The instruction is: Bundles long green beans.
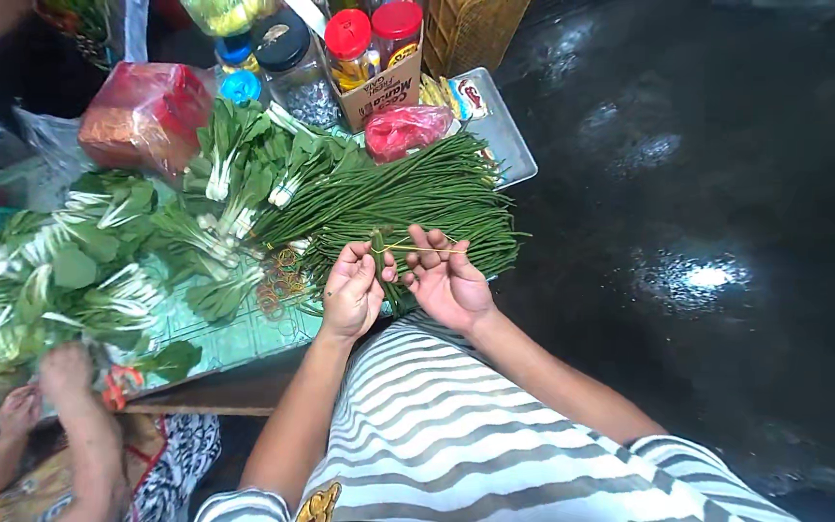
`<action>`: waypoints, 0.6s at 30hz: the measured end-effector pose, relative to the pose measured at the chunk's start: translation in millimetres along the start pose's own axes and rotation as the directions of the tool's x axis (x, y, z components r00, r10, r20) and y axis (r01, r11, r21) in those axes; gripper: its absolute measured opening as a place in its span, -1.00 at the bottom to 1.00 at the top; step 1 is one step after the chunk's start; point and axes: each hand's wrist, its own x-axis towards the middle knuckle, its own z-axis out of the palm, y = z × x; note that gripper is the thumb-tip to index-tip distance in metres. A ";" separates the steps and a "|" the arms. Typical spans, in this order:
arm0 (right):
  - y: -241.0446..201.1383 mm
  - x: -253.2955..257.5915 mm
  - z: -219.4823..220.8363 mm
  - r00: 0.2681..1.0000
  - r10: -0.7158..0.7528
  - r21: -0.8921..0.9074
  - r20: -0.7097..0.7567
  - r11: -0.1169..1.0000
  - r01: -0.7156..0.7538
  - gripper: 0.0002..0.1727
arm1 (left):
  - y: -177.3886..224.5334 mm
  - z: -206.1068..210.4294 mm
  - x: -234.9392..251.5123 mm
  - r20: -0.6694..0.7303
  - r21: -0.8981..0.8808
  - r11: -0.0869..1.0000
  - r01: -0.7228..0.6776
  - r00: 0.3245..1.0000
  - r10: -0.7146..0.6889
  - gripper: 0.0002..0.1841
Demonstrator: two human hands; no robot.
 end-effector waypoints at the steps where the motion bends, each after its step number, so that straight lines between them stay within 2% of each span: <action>1: -4.0 5.3 -1.0 1.000 0.006 -0.074 0.027 0.997 -0.004 -0.53 | 2.0 -0.9 0.3 0.023 0.067 0.998 -0.010 1.000 0.009 -0.86; 3: -17.7 18.9 -0.3 0.988 0.022 -0.320 0.152 0.947 0.028 -0.44 | 6.9 -1.7 -0.4 0.072 0.237 0.971 -0.003 0.997 -0.014 -0.86; 4: -27.5 28.4 5.0 0.971 0.039 -0.490 0.236 0.867 0.084 -0.41 | 9.0 -1.4 -0.7 0.085 0.336 0.942 0.017 0.995 -0.048 -0.85; 5: -36.7 38.8 14.7 0.939 0.058 -0.659 0.339 0.727 0.193 -0.39 | 10.4 -0.3 -1.3 0.083 0.436 0.899 0.044 0.993 -0.088 -0.84; 6: -44.5 47.9 28.6 0.885 0.099 -0.792 0.455 0.499 0.351 -0.45 | 11.4 1.4 -1.9 0.057 0.515 0.853 0.082 0.990 -0.129 -0.82; 7: -48.9 53.2 45.8 0.820 0.173 -0.837 0.545 0.170 0.520 -0.57 | 11.6 3.3 -2.4 0.009 0.553 0.823 0.126 0.988 -0.157 -0.77; 8: -49.8 52.0 62.4 0.758 0.285 -0.759 0.587 -0.132 0.638 -0.70 | 11.1 5.1 -2.4 -0.049 0.527 0.832 0.174 0.983 -0.175 -0.80; 9: -49.1 45.0 72.6 0.702 0.380 -0.655 0.603 -0.267 0.707 -0.79 | 11.3 7.4 -3.4 -0.112 0.440 0.871 0.218 0.976 -0.188 -0.83; 10: -47.4 34.7 70.4 0.657 0.397 -0.633 0.640 -0.213 0.745 -0.77 | 13.1 8.7 -7.1 -0.159 0.315 0.918 0.242 0.967 -0.201 -0.85; 11: -43.8 24.7 56.3 0.654 0.319 -0.691 0.686 0.007 0.722 -0.73 | 15.9 7.6 -10.5 -0.181 0.154 0.960 0.235 0.962 -0.206 -0.83; 12: -38.5 19.4 35.2 0.709 0.186 -0.723 0.680 0.326 0.609 -0.73 | 18.4 5.1 -10.0 -0.165 -0.012 0.983 0.185 0.969 -0.184 -0.81; 13: -30.3 16.6 16.2 0.802 0.070 -0.651 0.593 0.628 0.427 -0.76 | 18.4 2.7 -9.4 -0.137 -0.143 0.983 0.118 0.981 -0.138 -0.81; 14: -17.4 11.6 5.8 0.905 0.004 -0.491 0.425 0.841 0.227 -0.74 | 15.6 1.1 -11.8 -0.106 -0.211 0.975 0.067 0.990 -0.091 -0.82; 15: -5.4 7.8 5.0 0.968 0.003 -0.327 0.249 0.942 0.082 -0.71 | 11.0 1.1 -15.0 -0.074 -0.215 0.976 0.039 0.996 -0.056 -0.85; 16: 2.7 7.1 10.8 0.989 0.034 -0.256 0.142 0.967 0.003 -0.63 | 6.1 2.5 -16.8 -0.045 -0.162 0.987 0.018 0.999 -0.026 -0.88; 18: 5.0 20.0 29.3 0.991 0.032 -0.358 0.134 0.934 0.018 -0.54 | 4.4 6.7 -9.2 0.012 0.105 0.993 -0.061 0.998 0.060 -0.90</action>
